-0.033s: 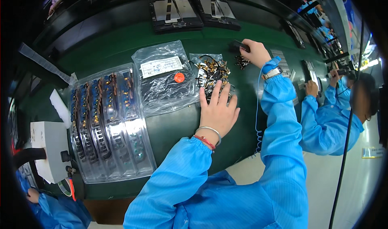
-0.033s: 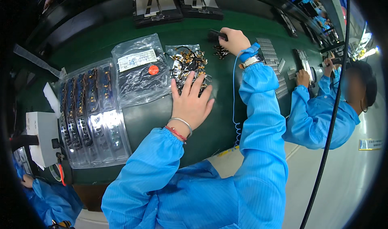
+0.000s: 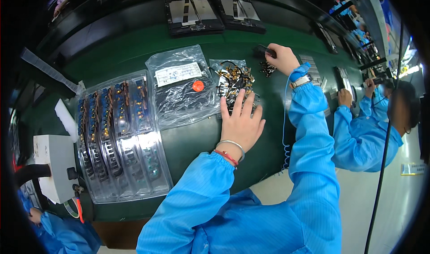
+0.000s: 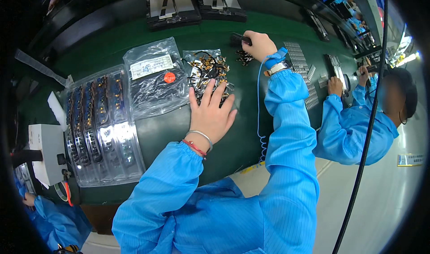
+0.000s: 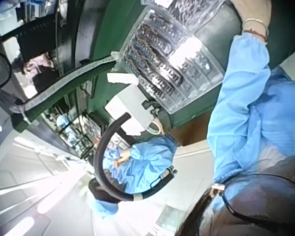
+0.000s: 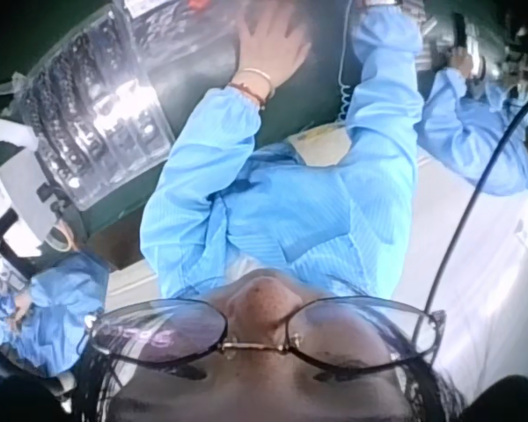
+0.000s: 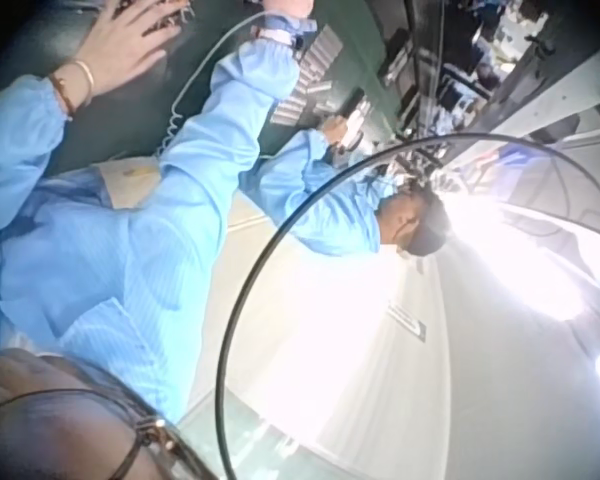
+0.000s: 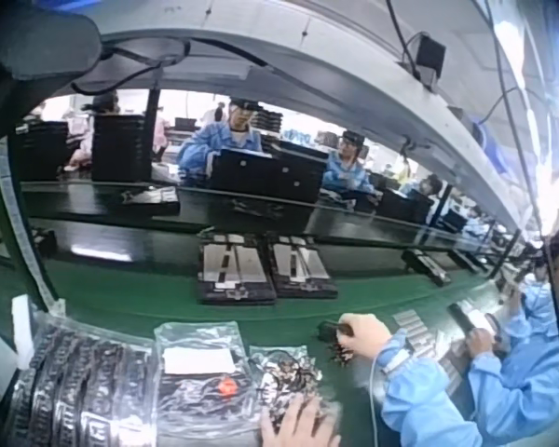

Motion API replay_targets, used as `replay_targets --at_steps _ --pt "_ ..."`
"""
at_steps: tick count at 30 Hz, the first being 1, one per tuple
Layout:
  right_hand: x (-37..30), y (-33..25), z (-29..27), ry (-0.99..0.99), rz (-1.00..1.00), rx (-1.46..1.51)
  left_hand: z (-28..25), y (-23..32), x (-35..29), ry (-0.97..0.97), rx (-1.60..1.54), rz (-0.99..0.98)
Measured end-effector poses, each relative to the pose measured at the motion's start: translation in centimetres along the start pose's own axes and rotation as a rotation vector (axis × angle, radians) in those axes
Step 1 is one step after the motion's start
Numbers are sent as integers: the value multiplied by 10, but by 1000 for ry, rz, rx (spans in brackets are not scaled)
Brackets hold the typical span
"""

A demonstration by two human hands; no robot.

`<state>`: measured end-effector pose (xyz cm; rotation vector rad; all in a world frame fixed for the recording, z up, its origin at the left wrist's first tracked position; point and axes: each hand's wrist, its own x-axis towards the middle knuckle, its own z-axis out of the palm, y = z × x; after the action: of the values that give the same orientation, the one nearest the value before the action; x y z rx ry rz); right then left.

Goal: Manually assemble components of an electronic tablet or screen device on a factory line.

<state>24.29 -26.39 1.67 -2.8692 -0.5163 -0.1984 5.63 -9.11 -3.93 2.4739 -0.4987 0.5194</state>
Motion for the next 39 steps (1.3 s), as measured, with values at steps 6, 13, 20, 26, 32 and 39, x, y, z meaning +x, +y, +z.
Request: replay_targets --at_steps 6,13,20,26,32,39 --pt "-3 2 4 80 29 -15 2 4 1 3 -19 1" --pt "-37 -21 -13 47 -13 350 8 -4 -3 18 -4 -46" --pt "-99 -34 2 -94 165 596 2 -1 -4 -69 113 -58" --pt "-104 -20 16 -33 69 493 1 -3 -4 -64 172 -38" --pt "-113 -22 7 -81 185 495 5 0 -2 -67 234 -6" --pt "-113 -27 19 85 -8 478 5 1 5 -40 252 8"
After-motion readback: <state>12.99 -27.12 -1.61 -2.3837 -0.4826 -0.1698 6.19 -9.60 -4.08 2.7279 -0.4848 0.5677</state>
